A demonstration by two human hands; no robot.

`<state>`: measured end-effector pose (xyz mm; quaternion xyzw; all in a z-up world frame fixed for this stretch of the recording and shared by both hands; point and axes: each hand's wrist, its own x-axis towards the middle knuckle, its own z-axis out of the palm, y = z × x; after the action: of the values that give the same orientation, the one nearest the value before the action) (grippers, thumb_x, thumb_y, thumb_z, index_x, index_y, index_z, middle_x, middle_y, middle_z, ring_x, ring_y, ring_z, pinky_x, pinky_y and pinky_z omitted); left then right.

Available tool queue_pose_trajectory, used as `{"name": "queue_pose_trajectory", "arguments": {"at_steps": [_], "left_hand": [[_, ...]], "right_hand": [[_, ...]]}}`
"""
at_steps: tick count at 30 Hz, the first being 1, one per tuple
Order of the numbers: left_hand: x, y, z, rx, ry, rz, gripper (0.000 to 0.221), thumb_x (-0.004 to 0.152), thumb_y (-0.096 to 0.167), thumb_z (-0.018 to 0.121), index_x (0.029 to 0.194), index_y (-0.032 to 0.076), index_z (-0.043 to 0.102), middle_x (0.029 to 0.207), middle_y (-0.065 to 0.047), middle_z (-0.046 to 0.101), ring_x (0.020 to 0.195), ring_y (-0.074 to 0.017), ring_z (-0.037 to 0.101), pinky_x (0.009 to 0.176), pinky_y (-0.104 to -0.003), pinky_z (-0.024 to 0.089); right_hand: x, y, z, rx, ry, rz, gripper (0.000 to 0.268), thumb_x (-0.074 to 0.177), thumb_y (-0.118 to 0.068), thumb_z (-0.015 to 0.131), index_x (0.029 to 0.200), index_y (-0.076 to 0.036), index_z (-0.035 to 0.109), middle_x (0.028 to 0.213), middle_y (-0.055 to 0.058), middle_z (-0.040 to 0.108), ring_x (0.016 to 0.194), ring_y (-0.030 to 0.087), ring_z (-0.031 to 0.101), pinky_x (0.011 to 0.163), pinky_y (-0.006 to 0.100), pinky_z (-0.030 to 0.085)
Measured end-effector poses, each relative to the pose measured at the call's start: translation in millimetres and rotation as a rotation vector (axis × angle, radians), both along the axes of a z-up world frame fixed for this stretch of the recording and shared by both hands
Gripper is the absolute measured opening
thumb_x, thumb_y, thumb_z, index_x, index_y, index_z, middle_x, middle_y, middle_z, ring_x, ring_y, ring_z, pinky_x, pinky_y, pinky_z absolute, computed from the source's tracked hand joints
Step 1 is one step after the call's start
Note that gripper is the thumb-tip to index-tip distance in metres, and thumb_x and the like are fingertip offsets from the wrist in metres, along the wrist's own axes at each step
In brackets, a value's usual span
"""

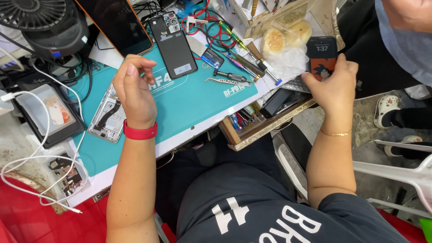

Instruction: Repairing a smartphone by unscrewing internal components, testing a new screen, and applying adhesive for reassembly.

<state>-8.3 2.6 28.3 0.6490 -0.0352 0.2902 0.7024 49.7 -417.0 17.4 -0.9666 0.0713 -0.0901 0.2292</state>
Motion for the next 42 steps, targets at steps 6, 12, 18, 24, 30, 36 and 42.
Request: {"name": "queue_pose_trajectory", "arguments": {"at_steps": [6, 12, 18, 24, 30, 36, 42], "left_hand": [[1.2, 0.7, -2.5, -0.002, 0.009, -0.017, 0.041, 0.103, 0.035, 0.045, 0.096, 0.001, 0.067, 0.091, -0.007, 0.055, 0.078, -0.0157, 0.049, 0.066, -0.027, 0.039], [2.6, 2.2, -7.0, 0.002, 0.018, -0.016, 0.040, 0.104, 0.033, 0.044, 0.098, 0.001, 0.067, 0.094, -0.007, 0.057, 0.080, -0.0160, 0.049, 0.067, -0.027, 0.040], [8.2, 3.9, -10.3, -0.013, -0.030, -0.015, 0.042, 0.106, 0.034, 0.044, 0.099, -0.001, 0.066, 0.087, -0.006, 0.047, 0.078, -0.0115, 0.046, 0.065, -0.022, 0.042], [3.9, 3.8, -4.1, -0.003, 0.015, 0.018, 0.040, 0.105, 0.033, 0.044, 0.095, 0.002, 0.068, 0.089, -0.006, 0.055, 0.079, -0.0150, 0.050, 0.065, -0.027, 0.039], [4.9, 5.6, -6.4, -0.003, 0.005, 0.021, 0.038, 0.105, 0.032, 0.045, 0.095, 0.004, 0.068, 0.091, -0.005, 0.056, 0.081, -0.0136, 0.051, 0.064, -0.026, 0.040], [4.7, 10.3, -2.4, 0.043, -0.008, 0.080, 0.039, 0.104, 0.034, 0.044, 0.094, 0.007, 0.070, 0.089, -0.002, 0.060, 0.077, -0.0116, 0.052, 0.062, -0.025, 0.042], [3.9, 10.2, -1.3, 0.034, 0.006, 0.065, 0.038, 0.104, 0.035, 0.043, 0.095, 0.008, 0.069, 0.091, -0.002, 0.059, 0.076, -0.0117, 0.052, 0.064, -0.025, 0.043]], "right_hand": [[11.7, 3.5, -9.7, 0.052, -0.079, 0.050, 0.057, 0.089, -0.045, 0.083, 0.118, -0.003, 0.059, 0.112, 0.015, 0.044, 0.092, 0.029, 0.057, 0.084, 0.042, 0.052], [23.3, 1.1, -16.4, 0.108, 0.083, 0.046, 0.099, 0.098, -0.052, 0.072, 0.156, 0.014, 0.027, 0.134, 0.017, 0.034, 0.119, 0.031, 0.051, 0.093, 0.043, 0.051], [13.5, -6.8, -2.6, 0.204, -0.020, 0.103, 0.058, 0.108, -0.014, 0.067, 0.148, 0.021, 0.044, 0.140, 0.040, 0.046, 0.124, 0.056, 0.054, 0.096, 0.060, 0.051], [18.0, -20.5, -24.0, 0.018, -0.314, 0.216, 0.050, 0.108, -0.023, 0.069, 0.139, 0.016, 0.059, 0.132, 0.029, 0.054, 0.098, 0.039, 0.064, 0.091, 0.048, 0.051], [-2.5, 46.9, 41.2, 1.453, -0.052, 0.234, 0.063, 0.092, -0.053, 0.063, 0.141, -0.012, 0.060, 0.136, 0.012, 0.072, 0.120, 0.022, 0.075, 0.089, 0.027, 0.066], [19.9, 87.7, 87.5, 1.924, -0.173, -0.027, 0.094, 0.047, -0.044, 0.082, 0.124, 0.007, 0.065, 0.120, 0.028, 0.076, 0.103, 0.038, 0.080, 0.074, 0.040, 0.070], [26.3, 96.2, 79.9, 1.938, -0.266, -0.037, 0.079, 0.068, -0.032, 0.079, 0.138, 0.001, 0.063, 0.121, 0.024, 0.077, 0.097, 0.036, 0.080, 0.069, 0.035, 0.068]]}}
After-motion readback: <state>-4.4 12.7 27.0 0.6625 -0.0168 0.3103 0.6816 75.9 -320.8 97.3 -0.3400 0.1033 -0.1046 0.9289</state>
